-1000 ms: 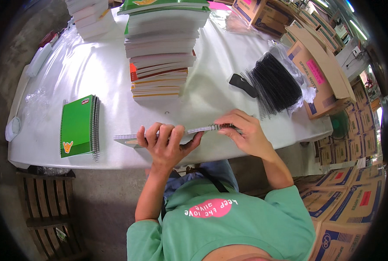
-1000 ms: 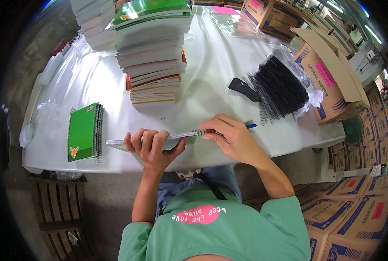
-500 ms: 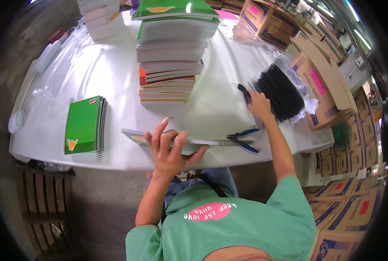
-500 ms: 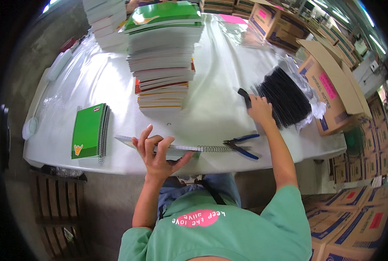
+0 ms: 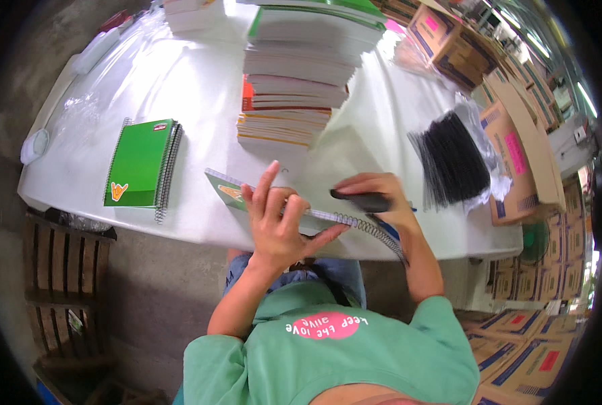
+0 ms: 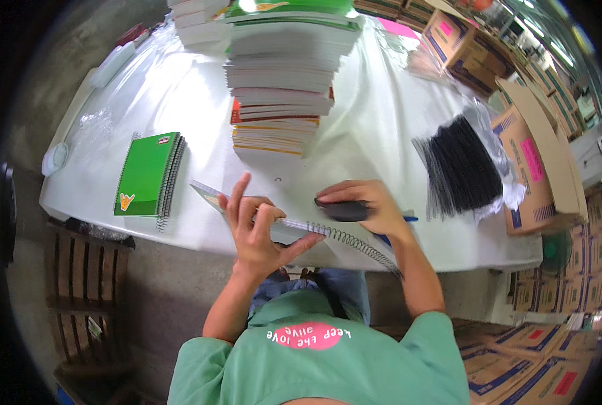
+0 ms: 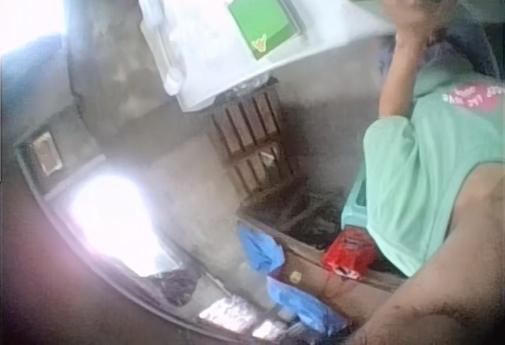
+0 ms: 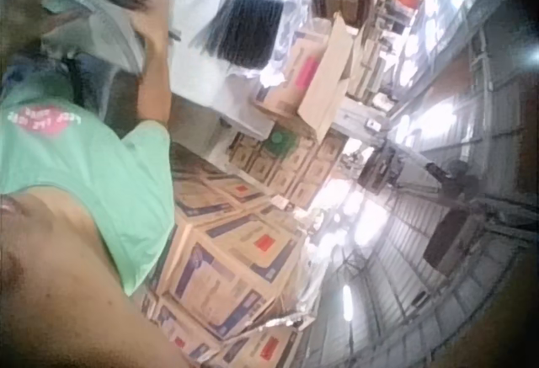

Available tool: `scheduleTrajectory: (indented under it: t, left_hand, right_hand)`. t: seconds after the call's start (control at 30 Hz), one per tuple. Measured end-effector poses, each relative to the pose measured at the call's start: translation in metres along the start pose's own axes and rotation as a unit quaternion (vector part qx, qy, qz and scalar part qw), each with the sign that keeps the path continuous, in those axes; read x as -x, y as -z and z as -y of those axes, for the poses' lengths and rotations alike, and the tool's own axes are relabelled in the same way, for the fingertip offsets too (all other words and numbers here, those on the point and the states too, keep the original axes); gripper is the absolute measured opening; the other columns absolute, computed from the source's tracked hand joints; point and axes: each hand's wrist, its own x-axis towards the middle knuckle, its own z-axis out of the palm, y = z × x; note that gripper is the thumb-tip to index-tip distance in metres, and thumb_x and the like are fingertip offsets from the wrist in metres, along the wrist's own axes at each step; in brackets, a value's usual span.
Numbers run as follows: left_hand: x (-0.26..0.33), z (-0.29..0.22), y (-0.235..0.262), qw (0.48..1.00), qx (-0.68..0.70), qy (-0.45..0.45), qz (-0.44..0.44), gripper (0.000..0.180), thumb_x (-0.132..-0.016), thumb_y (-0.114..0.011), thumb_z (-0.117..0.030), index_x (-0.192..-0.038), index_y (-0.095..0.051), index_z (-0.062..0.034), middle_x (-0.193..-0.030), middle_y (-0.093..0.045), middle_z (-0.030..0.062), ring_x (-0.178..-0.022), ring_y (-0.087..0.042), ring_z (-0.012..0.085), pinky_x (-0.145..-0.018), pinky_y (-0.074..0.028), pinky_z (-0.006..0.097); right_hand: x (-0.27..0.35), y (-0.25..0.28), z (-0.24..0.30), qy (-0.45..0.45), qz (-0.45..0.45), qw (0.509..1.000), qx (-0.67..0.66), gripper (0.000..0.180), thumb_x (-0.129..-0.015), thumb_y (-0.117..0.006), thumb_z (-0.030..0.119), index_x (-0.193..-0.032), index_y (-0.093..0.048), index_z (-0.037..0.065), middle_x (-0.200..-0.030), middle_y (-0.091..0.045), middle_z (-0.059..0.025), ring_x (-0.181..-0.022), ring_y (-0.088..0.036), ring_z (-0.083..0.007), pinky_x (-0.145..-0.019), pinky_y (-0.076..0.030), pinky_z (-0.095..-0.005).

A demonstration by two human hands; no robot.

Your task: The person threads a metal spiral coil through the holes of a notebook by hand, cuts the excess wire with pliers, and bends the ends of the coil.

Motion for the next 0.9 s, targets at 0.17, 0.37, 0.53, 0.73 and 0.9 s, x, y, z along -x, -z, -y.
scheduleTrajectory:
  t: [0.17,0.37,0.53,0.73,0.9]
  left_hand:
    - [-0.005,0.004,0.001,1.000,0.015,0.011,0.007,0.054,-0.057,-0.083,-0.047,-0.084,-0.053,-0.0109,-0.090,-0.051,0.0071,-0.119,-0.046,0.0323,-0.105,-0.018,0.052]
    - [-0.001,0.005,-0.002,0.999,0.037,0.023,0.000,0.077,-0.051,-0.088,-0.042,-0.110,-0.050,-0.0111,-0.086,-0.052,0.0048,-0.116,-0.048,0.0300,-0.107,-0.017,0.053]
    - [-0.002,0.005,0.000,0.998,0.011,0.055,-0.012,0.080,-0.047,-0.084,-0.055,-0.107,-0.052,-0.0127,-0.090,-0.052,0.0037,-0.118,-0.046,0.0274,-0.105,-0.010,0.061]
    - [-0.024,0.043,0.047,0.994,-0.075,0.041,0.064,0.070,-0.040,-0.081,-0.060,-0.084,-0.059,-0.0110,-0.095,-0.051,0.0028,-0.115,-0.045,0.0304,-0.094,-0.012,0.075]
    - [-0.018,0.056,0.037,0.999,0.035,0.026,0.014,0.061,-0.039,-0.087,-0.045,-0.074,-0.054,-0.0069,-0.093,-0.049,0.0051,-0.102,-0.045,0.0338,-0.080,-0.042,0.044]
  right_hand:
    - [-0.009,-0.002,0.023,0.011,0.046,0.999,0.018,0.030,-0.069,-0.069,0.004,-0.099,-0.071,0.004,-0.099,-0.067,-0.0169,-0.092,-0.065,-0.0278,-0.081,-0.051,-0.0343]
    - [-0.027,-0.012,0.018,0.019,0.054,0.996,0.072,0.013,-0.071,-0.067,0.004,-0.083,-0.072,0.002,-0.090,-0.068,-0.0194,-0.088,-0.065,-0.0281,-0.078,-0.051,-0.0349]
    - [-0.041,-0.013,0.015,0.125,0.062,0.981,-0.133,0.028,-0.066,-0.060,-0.005,-0.091,-0.071,0.002,-0.095,-0.068,-0.0149,-0.088,-0.065,-0.0256,-0.078,-0.051,-0.0320]
    - [-0.035,-0.016,-0.004,-0.003,-0.117,0.991,-0.064,0.028,-0.070,-0.058,-0.006,-0.094,-0.070,0.003,-0.095,-0.067,-0.0210,-0.086,-0.065,-0.0262,-0.084,-0.052,-0.0381]
    - [-0.057,-0.041,0.015,-0.006,0.044,0.997,0.069,0.017,-0.072,-0.065,0.005,-0.088,-0.070,-0.001,-0.090,-0.068,-0.0205,-0.082,-0.066,-0.0288,-0.075,-0.052,-0.0358]
